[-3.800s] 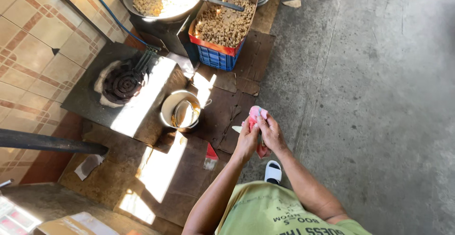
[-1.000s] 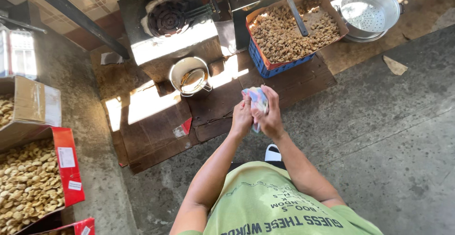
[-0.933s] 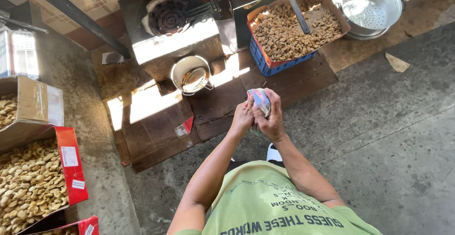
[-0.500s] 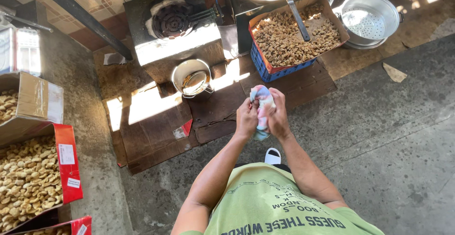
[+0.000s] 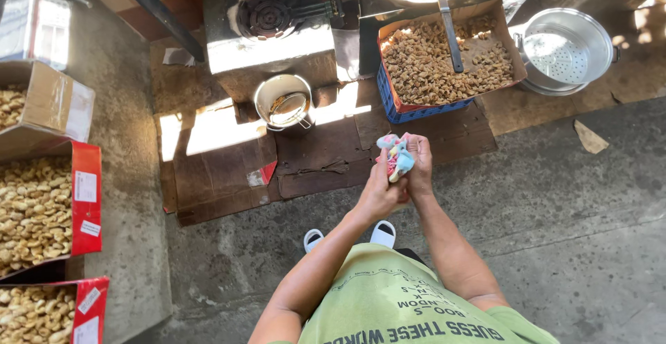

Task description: The person uses a wire skimmer to stir and lift fried snack pieces from a large wok of hot oil, then transfers them into a cardboard box. The person periodically wipes their hands with a cloth. The process is repeated multiple times as the box fills with the fried snack pieces.

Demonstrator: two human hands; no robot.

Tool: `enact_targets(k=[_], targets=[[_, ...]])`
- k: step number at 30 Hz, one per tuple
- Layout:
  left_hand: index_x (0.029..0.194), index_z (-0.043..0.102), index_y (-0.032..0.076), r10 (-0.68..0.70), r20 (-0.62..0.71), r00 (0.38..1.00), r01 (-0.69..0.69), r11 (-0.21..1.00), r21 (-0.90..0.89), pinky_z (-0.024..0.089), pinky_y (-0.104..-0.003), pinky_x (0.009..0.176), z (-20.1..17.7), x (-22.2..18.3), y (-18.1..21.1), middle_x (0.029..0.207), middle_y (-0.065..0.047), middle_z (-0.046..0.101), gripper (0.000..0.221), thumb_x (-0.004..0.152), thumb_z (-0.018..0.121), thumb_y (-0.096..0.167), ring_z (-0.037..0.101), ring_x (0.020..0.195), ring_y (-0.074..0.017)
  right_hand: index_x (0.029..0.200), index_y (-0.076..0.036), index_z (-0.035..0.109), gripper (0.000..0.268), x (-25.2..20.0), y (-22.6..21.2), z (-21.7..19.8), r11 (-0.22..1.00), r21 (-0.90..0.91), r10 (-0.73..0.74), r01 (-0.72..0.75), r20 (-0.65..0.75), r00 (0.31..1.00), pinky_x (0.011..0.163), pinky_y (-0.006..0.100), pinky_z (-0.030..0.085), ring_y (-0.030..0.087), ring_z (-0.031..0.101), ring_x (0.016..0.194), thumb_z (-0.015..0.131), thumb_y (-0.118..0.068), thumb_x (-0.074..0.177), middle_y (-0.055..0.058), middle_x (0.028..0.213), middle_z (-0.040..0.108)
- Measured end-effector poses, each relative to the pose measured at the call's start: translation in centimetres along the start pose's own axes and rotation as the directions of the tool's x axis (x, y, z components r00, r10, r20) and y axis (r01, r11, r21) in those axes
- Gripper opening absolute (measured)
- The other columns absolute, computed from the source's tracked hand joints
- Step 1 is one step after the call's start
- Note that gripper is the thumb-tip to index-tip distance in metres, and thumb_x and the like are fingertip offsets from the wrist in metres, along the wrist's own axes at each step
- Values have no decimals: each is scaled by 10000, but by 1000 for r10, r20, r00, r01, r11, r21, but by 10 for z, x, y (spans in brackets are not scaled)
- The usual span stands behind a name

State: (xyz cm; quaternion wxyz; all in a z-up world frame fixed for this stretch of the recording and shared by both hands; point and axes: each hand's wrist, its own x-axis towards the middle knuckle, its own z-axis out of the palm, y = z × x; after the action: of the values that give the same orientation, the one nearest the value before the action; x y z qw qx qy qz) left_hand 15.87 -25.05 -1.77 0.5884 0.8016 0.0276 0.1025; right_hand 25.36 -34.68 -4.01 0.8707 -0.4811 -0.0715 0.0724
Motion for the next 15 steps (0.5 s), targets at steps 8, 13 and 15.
enact_targets(k=[8, 13, 15], targets=[[1212, 706, -8, -50, -350, 935, 33, 998, -55, 583, -345, 651, -38, 6, -5, 886, -136, 767, 247, 1090, 573, 161, 700, 752, -177, 1243, -151, 355, 426, -32, 3, 20, 951, -258, 262, -171, 379, 888, 656, 294, 523, 108, 597, 794, 658, -89, 949, 32, 1003, 587], [1183, 673, -61, -446, -128, 886, 352, 826, -440, 528, -374, 543, -79, 2, -18, 827, -159, 691, 480, 1154, 432, 353, 654, 603, -206, 1207, -31, 570, 137, -27, 23, 54, 901, -433, 172, 26, 412, 895, 642, 362, 495, 202, 606, 706, 595, -131, 1117, 95, 880, 634], [1297, 490, -53, -368, -136, 920, 292, 874, -388, 544, -403, 609, -97, -2, -17, 874, -152, 691, 431, 1103, 505, 331, 673, 672, -225, 1249, -42, 636, 200, -16, 29, 70, 793, -484, -87, 370, 512, 854, 782, 354, 551, 190, 661, 891, 544, -151, 1109, 82, 1032, 704]])
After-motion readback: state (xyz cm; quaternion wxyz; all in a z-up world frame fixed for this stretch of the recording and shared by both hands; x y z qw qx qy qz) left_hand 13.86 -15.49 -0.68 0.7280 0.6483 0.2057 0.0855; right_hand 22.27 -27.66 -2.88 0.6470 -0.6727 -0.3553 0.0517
